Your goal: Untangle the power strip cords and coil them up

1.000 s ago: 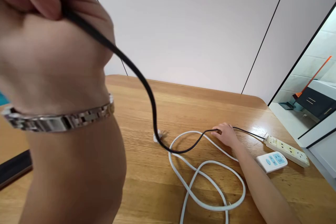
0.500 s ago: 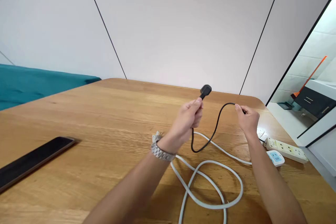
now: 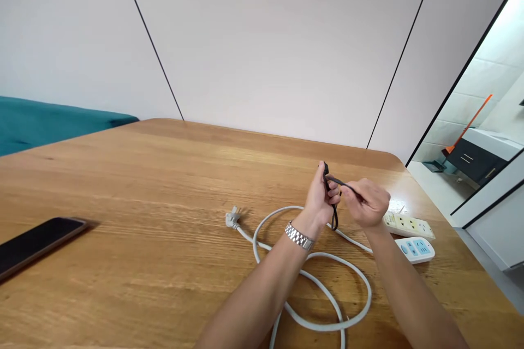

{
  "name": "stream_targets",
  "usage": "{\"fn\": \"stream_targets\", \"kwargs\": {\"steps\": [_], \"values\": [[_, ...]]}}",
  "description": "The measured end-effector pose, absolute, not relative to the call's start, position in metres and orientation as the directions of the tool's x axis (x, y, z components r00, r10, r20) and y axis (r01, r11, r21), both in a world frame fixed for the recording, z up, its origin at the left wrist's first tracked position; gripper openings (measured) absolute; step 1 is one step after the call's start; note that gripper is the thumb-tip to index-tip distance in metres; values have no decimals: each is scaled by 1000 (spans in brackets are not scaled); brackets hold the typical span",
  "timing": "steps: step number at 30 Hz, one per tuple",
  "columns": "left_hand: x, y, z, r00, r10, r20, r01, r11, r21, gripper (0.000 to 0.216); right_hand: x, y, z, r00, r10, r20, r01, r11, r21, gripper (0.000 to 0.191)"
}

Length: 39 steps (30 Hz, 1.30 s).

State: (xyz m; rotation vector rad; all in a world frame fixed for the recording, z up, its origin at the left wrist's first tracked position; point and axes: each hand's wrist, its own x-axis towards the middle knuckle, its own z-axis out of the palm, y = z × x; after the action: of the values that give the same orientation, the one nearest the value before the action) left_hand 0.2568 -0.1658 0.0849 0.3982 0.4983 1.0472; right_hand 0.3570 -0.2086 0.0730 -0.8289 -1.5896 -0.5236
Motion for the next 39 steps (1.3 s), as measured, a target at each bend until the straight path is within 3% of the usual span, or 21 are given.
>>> {"fn": "stream_targets", "kwargs": {"steps": [3, 7, 13, 17, 23, 25, 28, 30, 32, 36, 39], "values": [[240, -157, 90, 366, 926, -91, -711, 342, 614, 44, 347, -211, 69, -193, 352, 916, 715, 690, -114, 29], [204, -145, 104, 190, 980, 56, -677, 89, 730, 29, 335, -209, 63, -402, 518, 755, 602, 771, -209, 38], [155, -139, 125, -55, 993, 101, -710, -110, 696, 18, 325, -203, 51, -627, 652, 426, 566, 757, -326, 41], [131, -138, 130, 24, 997, 76, -745, -33, 666, 26, 328, -199, 49, -589, 779, 217, 715, 627, -309, 33], [102, -141, 130, 218, 969, 120, -731, 80, 678, 41, 358, -184, 45, -259, 966, 9, 919, 249, -307, 45], [94, -144, 132, 240, 963, 123, -703, 85, 706, 47, 378, -178, 43, -212, 976, -49, 899, 175, -402, 42], [86, -149, 138, 232, 965, 124, -645, 57, 762, 54, 409, -172, 41, -288, 950, -124, 750, 143, -646, 35], [84, -151, 141, 204, 970, 135, -609, 18, 793, 55, 426, -172, 40, -347, 928, -139, 632, 121, -765, 36], [84, -151, 142, 186, 970, 154, -583, -17, 812, 55, 433, -172, 40, -323, 939, -117, 589, 103, -802, 35], [99, -149, 138, 303, 934, 187, -504, -10, 864, 54, 424, -165, 36, -58, 995, 82, 598, 100, -795, 39], [127, -150, 131, 467, 867, 174, -389, 25, 921, 52, 413, -158, 35, 200, 942, 271, 538, 126, -833, 45]]}}
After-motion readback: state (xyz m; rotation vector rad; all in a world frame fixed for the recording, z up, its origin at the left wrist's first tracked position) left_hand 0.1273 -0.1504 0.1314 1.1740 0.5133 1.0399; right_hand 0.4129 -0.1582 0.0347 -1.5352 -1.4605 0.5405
